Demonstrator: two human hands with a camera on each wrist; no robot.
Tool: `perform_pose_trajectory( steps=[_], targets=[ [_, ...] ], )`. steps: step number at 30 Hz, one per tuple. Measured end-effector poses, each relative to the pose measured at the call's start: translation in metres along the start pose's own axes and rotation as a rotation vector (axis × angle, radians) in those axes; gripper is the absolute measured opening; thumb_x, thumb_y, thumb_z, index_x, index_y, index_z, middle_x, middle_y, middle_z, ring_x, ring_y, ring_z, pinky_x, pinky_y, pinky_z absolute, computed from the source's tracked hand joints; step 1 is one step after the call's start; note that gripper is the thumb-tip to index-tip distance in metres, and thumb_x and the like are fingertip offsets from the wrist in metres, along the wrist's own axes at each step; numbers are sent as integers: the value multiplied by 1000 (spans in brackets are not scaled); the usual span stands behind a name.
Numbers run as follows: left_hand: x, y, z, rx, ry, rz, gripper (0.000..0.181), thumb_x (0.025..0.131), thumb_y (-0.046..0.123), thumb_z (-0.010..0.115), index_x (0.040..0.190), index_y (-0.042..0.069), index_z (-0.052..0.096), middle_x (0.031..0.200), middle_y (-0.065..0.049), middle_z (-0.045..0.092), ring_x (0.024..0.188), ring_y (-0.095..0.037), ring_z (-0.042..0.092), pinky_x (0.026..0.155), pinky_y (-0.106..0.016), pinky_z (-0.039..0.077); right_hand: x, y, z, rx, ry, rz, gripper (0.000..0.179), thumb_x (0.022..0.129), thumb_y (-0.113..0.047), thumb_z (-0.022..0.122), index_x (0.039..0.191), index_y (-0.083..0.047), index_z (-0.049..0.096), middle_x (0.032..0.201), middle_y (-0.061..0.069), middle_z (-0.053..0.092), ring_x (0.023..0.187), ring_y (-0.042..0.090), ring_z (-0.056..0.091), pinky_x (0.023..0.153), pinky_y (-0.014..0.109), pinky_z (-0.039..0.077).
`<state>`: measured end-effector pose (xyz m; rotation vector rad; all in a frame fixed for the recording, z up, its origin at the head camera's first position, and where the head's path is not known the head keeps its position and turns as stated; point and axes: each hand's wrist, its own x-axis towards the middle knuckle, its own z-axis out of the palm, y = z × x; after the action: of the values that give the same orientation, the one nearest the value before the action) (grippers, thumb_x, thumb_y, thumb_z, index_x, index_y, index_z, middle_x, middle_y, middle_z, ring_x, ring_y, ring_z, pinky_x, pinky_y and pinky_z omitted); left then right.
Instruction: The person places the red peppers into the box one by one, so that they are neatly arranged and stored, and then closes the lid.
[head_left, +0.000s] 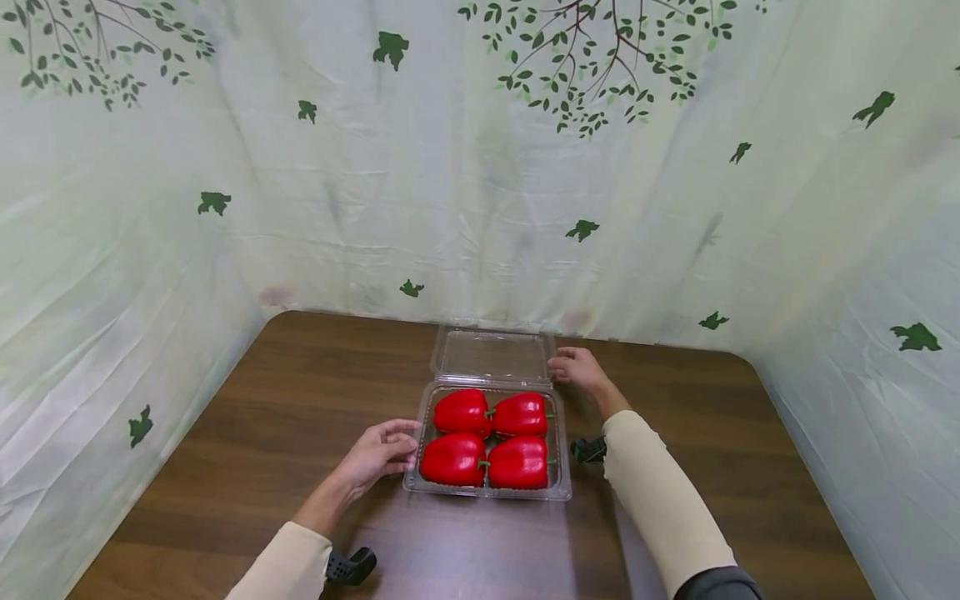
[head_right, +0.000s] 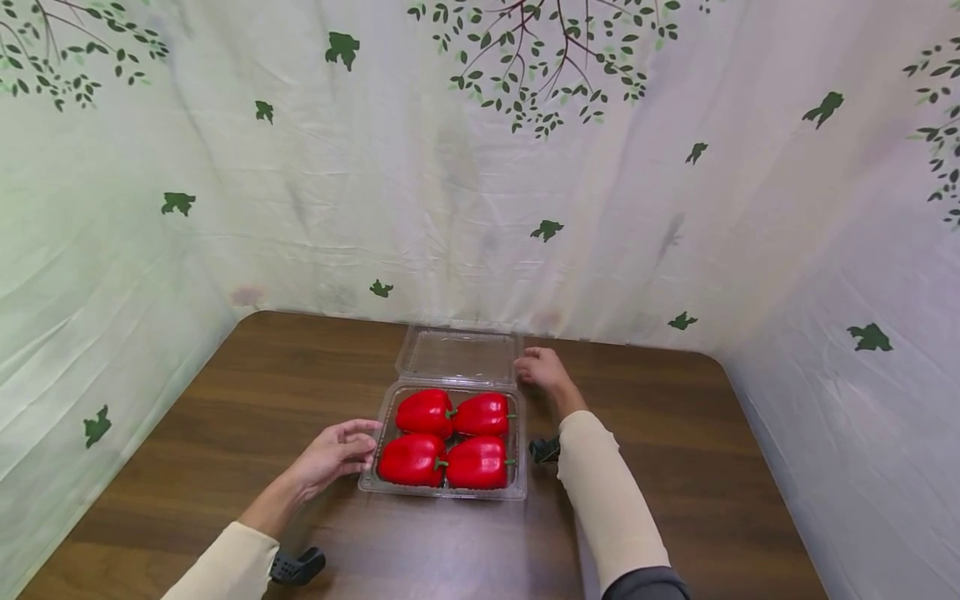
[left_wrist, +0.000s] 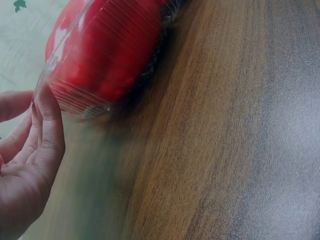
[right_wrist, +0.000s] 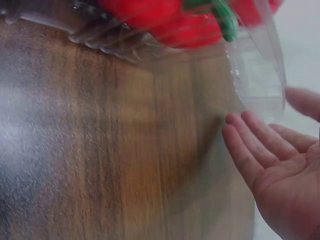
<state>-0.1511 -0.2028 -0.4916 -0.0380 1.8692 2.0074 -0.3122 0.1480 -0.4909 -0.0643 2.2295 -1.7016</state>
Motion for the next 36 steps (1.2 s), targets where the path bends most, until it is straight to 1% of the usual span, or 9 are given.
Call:
perform_pose_trajectory(
  steps=[3, 5, 11, 15, 20, 26, 32, 34, 36],
  targets=[
    [0, -1, 0, -2, -9, 3, 46, 96, 3, 53, 136, -14, 35, 85, -4, 61, 71, -14, 59, 70, -24, 55, 1, 1, 2, 12, 9, 20, 52, 99, -6, 50, 141, 16, 30, 130, 34, 50, 101, 27, 62, 92, 39, 51],
    [0, -1, -1, -4, -11, 4, 46, 96, 3, 53, 136, -14, 35, 85, -4, 61, 71, -14, 59, 70, -24, 55, 2, 1, 2, 24, 15, 25, 50, 98, -5, 50, 140, 16, 31, 129, 33, 51, 97, 24, 62, 91, 38, 51],
    [-1, -1, 0, -5, -8, 5, 45, 96, 2, 53, 135, -14, 36, 85, -4, 61, 71, -14, 59, 70, -24, 55, 0, 1, 3, 43, 37, 14, 45, 97, -3, 52, 135, 17, 37, 127, 34, 51, 92, 21, 62, 86, 34, 53],
    [0, -1, 0, -6, -10, 5, 44, 96, 1, 52, 135, -14, 36, 84, -4, 61, 71, -14, 59, 70, -24, 55, 0, 0, 4, 57, 64, 3, 42, 96, 2, 52, 132, 18, 39, 123, 33, 52, 92, 21, 62, 80, 30, 55],
    [0, -1, 0, -12, -2, 3, 44, 96, 1, 52, 134, -14, 37, 83, -3, 61, 70, -13, 59, 69, -24, 55, -1, -2, 3, 75, 61, -25, 43, 93, 7, 53, 132, 19, 38, 121, 32, 51, 95, 21, 60, 77, 28, 54],
    [-1, 0, 0, -8, -3, 1, 44, 96, 1, 53, 135, -14, 37, 84, -3, 61, 70, -13, 59, 69, -24, 55, -2, -4, 2, 59, 71, -54, 43, 92, 7, 56, 131, 17, 40, 123, 32, 51, 92, 17, 60, 77, 26, 54],
    [0, 1, 1, -1, -1, -1, 45, 97, 3, 53, 135, -13, 37, 84, -3, 61, 71, -14, 59, 70, -25, 55, -5, -10, 1, 68, 101, -83, 43, 92, 6, 57, 131, 14, 41, 125, 31, 50, 97, 22, 59, 78, 26, 53],
    [1, 1, 1, 0, 1, 1, 45, 97, 3, 53, 135, -13, 37, 84, -3, 61, 71, -14, 59, 70, -25, 55, -6, -12, 1, 80, 112, -91, 44, 91, 6, 58, 131, 13, 40, 125, 31, 50, 95, 20, 59, 77, 25, 53],
    [1, 0, 1, -1, 1, 1, 45, 96, 2, 53, 135, -14, 37, 84, -3, 61, 71, -14, 59, 70, -25, 56, -6, -13, 1, 99, 121, -90, 44, 91, 7, 58, 130, 12, 40, 125, 31, 51, 89, 15, 60, 75, 22, 53]
  ],
)
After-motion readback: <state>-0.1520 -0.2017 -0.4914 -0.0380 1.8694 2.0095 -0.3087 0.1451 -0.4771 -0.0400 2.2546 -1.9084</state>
